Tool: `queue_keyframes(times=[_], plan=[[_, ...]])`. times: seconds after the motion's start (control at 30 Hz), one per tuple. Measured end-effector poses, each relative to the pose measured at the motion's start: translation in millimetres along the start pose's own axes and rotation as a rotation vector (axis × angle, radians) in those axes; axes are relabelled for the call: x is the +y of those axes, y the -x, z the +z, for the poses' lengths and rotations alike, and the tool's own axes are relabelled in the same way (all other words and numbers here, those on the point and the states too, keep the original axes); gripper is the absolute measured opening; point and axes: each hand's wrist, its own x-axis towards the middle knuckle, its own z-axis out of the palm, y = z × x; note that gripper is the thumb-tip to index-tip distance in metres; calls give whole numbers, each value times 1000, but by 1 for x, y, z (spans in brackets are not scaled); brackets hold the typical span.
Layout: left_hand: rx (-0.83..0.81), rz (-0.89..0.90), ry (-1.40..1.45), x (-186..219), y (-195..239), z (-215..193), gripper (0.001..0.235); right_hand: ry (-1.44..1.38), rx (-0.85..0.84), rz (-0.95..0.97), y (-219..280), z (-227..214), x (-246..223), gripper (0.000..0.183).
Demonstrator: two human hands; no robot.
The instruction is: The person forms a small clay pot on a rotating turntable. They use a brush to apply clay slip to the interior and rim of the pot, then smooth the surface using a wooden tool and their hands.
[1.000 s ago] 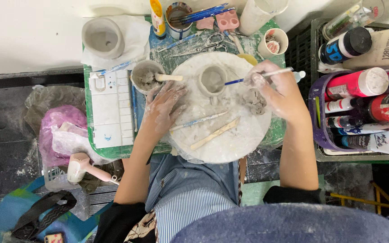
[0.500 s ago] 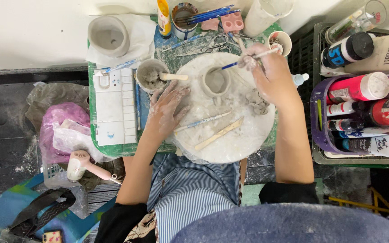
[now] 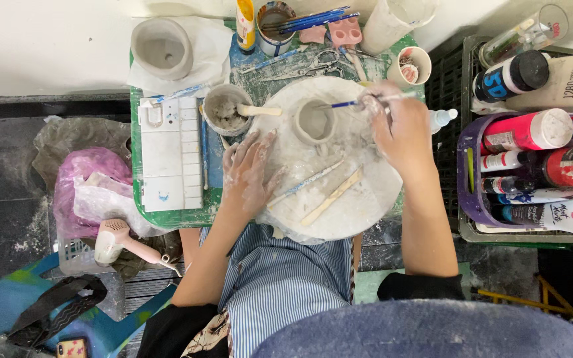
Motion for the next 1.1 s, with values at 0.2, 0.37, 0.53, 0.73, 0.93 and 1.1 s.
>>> queue_keyframes(times=[0.2,0.37,0.53,0.73,0.93,1.1], plan=[[48,-3,-72,15,11,-5,73,-221,-31,67,26,-10,-2,28],[46,0,-63,17,8,-11,75,-559,321,64,22,-24,63,11],[82,-37,-63,17,4,-2,75,-701,568,82,-21,-21,126,12],[158,-10,-31,11,12,5,70,-735,577,57,-41,4,118,12],[146,-58,-7,19,14,5,68,-727,173,112,-69,47,44,8],[151,-94,-1,20,15,7,67,-279,-179,22,-90,94,-30,13]])
